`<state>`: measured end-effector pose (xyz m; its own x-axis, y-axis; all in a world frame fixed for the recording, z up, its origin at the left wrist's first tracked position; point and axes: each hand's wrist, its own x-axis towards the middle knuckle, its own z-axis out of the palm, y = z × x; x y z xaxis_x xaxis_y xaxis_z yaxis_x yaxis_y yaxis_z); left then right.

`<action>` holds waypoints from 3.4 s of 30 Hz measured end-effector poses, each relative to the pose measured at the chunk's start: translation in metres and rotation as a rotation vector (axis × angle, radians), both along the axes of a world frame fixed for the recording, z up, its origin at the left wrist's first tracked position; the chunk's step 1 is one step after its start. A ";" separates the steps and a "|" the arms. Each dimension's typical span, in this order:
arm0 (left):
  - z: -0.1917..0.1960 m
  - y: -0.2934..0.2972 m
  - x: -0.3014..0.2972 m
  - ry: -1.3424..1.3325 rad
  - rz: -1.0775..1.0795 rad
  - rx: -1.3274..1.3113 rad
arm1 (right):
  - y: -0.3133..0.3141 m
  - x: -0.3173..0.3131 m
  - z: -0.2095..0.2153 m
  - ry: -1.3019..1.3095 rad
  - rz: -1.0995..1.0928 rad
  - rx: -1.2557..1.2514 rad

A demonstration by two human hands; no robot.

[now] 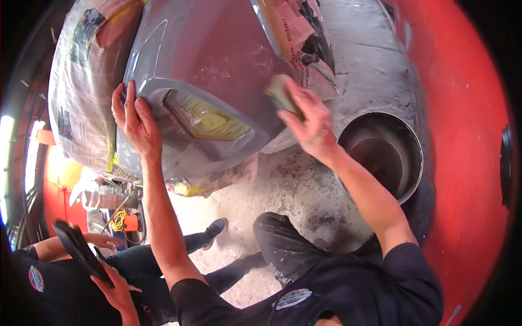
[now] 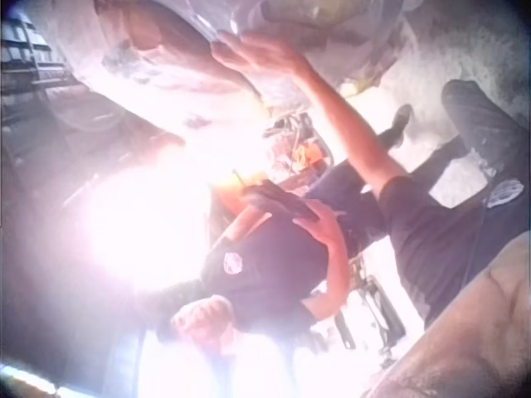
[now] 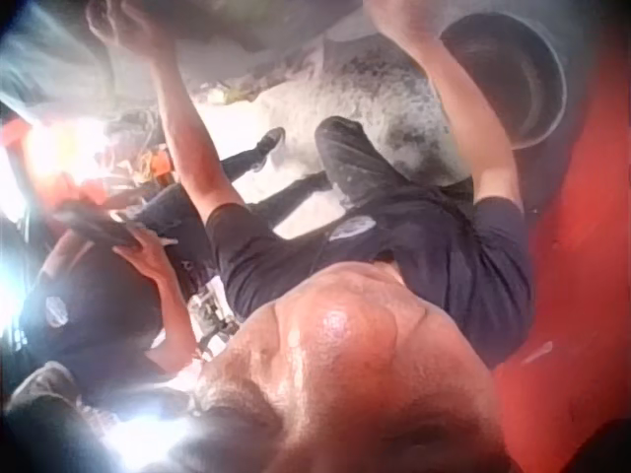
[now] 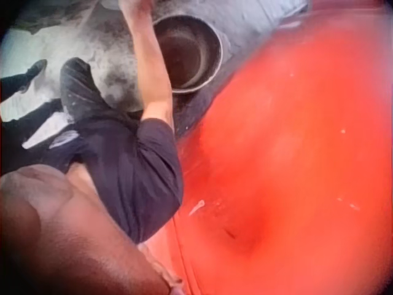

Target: The person kneels on the floor and uses a sanding block to smooth the surface of a grey car headlight assembly. They repeatedly dip the sanding block into a bucket of water and rub it against the plastic surface, occasionally pausing to wipe the area with their hand.

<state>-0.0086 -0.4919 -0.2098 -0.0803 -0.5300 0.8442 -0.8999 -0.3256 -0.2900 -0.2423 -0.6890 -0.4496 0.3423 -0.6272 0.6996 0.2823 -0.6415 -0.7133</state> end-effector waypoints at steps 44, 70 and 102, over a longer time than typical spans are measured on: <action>-0.002 -0.004 0.011 -0.127 0.012 0.054 | 0.015 0.093 0.106 -0.331 -0.189 -0.303; -0.002 -0.010 0.009 -0.105 -0.024 0.018 | 0.018 0.076 0.028 -0.252 -0.171 -0.184; -0.003 -0.014 0.007 -0.140 -0.018 0.029 | -0.067 0.119 0.103 -0.357 -0.297 -0.265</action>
